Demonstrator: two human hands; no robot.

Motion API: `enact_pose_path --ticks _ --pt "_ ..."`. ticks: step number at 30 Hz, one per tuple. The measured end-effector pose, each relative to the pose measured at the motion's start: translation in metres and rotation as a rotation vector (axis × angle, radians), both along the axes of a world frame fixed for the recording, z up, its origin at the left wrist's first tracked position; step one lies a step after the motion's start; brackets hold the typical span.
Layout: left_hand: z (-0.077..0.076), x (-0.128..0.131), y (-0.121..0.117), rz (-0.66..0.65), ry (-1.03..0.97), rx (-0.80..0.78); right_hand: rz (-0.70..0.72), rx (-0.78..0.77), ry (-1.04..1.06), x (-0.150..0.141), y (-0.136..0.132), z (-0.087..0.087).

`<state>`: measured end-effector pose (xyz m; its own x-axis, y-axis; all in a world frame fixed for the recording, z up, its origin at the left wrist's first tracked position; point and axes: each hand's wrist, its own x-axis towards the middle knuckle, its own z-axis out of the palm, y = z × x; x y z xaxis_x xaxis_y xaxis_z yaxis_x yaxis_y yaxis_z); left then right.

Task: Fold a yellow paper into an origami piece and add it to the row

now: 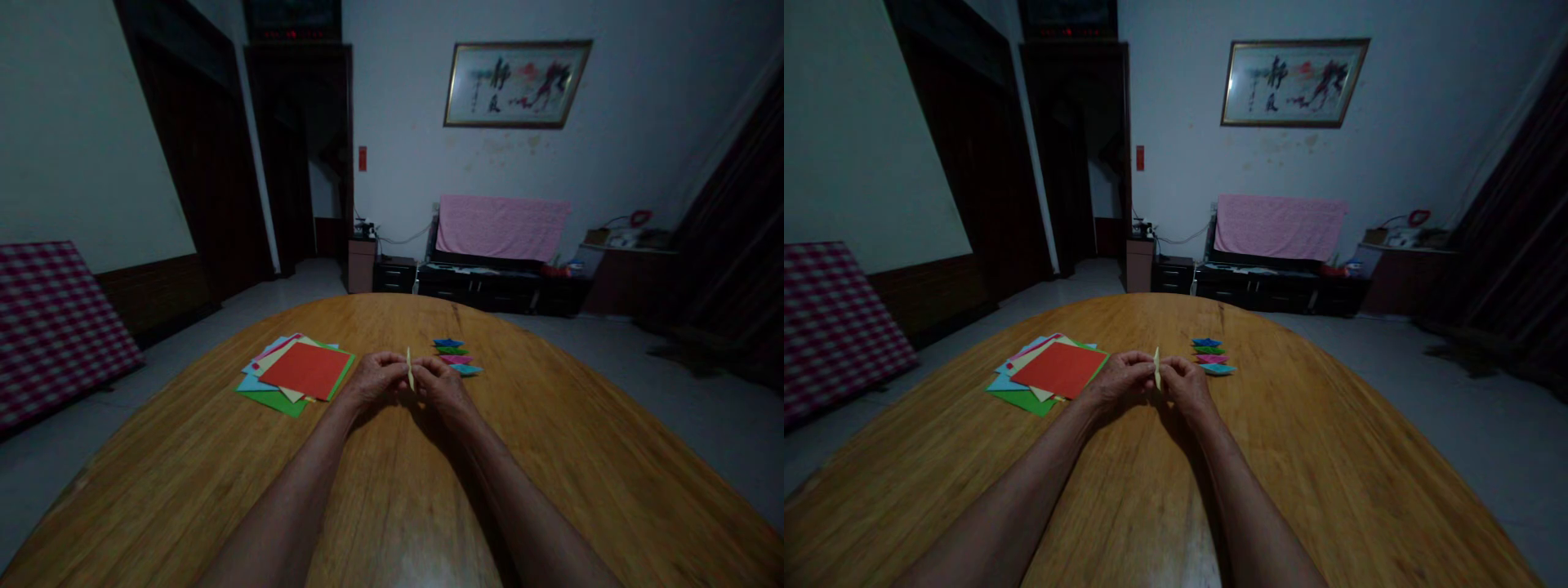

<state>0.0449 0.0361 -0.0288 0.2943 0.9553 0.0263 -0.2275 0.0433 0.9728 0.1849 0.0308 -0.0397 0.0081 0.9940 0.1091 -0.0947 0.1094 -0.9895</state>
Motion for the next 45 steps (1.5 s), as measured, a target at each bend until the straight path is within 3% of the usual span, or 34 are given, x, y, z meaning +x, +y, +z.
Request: enact_pose_path --ticks 7,21,35,45 --pt "-0.001 0.0 0.006 0.125 0.085 0.101 0.196 0.031 0.047 0.003 0.0 -0.003" --pt "0.006 0.006 -0.001 0.184 0.168 0.128 0.105 0.03 0.003 0.0 0.001 -0.004" --pt "-0.009 0.007 0.009 0.192 0.153 0.126 0.059 0.057 -0.056 -0.003 0.005 -0.006" --pt "-0.004 0.009 0.002 0.227 0.115 0.135 0.012 0.201 -0.213 -0.009 0.007 -0.011"
